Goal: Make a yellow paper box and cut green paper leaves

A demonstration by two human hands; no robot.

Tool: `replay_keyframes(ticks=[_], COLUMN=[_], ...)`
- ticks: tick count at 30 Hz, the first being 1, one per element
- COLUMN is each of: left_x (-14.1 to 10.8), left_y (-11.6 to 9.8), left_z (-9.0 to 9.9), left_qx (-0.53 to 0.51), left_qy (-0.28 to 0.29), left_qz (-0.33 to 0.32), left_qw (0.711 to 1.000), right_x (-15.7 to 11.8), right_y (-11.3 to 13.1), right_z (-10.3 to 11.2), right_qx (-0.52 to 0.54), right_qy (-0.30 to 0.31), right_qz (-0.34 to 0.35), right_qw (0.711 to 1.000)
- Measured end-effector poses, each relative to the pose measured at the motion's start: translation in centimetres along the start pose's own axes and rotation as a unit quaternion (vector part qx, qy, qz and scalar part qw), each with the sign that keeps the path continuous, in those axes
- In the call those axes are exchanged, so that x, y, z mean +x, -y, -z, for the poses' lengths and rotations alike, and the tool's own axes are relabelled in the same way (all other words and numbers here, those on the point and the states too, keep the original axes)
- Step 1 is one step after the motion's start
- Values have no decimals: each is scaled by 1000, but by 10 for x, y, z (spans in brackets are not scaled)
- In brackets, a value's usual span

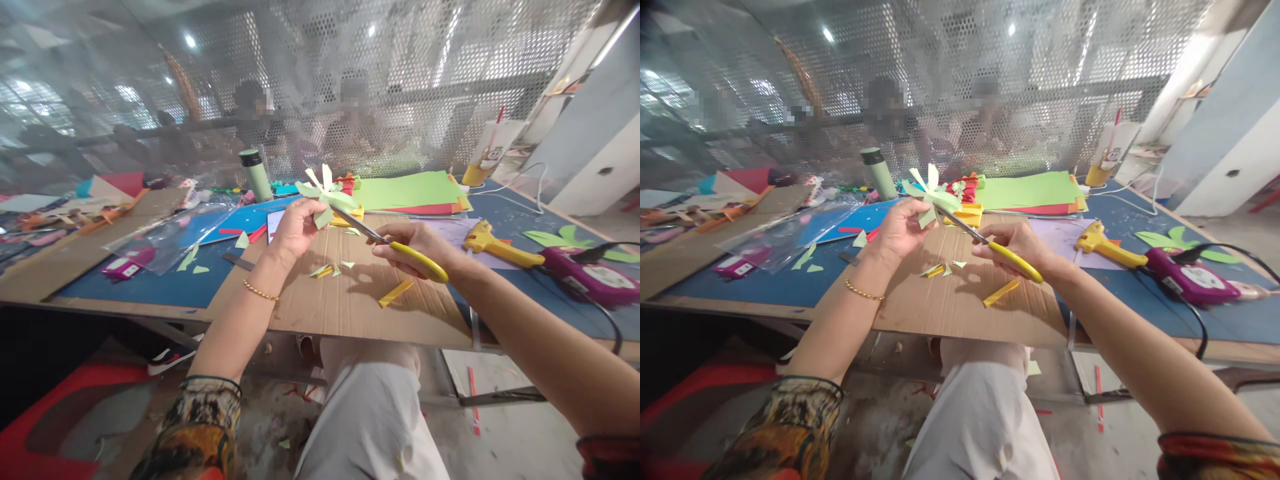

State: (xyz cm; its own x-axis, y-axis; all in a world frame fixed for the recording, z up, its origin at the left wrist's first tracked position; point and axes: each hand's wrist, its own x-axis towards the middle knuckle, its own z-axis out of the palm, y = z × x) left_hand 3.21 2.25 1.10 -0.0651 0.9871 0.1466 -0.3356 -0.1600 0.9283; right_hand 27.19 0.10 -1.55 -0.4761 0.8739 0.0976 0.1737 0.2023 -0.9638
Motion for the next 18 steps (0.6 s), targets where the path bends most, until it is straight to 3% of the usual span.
replay_keyframes(ticks=[4, 8, 13, 18], left_x=[0, 2, 2, -2], left_y=[0, -1, 2, 13], left_z=[1, 6, 8, 3], left_qx=[-8, -31, -20, 28], left_qy=[26, 52, 64, 87], left_qz=[4, -4, -3, 25], left_qw=[1000, 998, 998, 995], right_x=[2, 8, 14, 15], right_y=[-4, -12, -19, -24], right_z=[1, 5, 6, -1], right_qx=[-24, -152, -386, -478], right_qy=[-9, -28, -69, 27], right_qz=[0, 0, 13, 84], right_qw=[1000, 988, 920, 874])
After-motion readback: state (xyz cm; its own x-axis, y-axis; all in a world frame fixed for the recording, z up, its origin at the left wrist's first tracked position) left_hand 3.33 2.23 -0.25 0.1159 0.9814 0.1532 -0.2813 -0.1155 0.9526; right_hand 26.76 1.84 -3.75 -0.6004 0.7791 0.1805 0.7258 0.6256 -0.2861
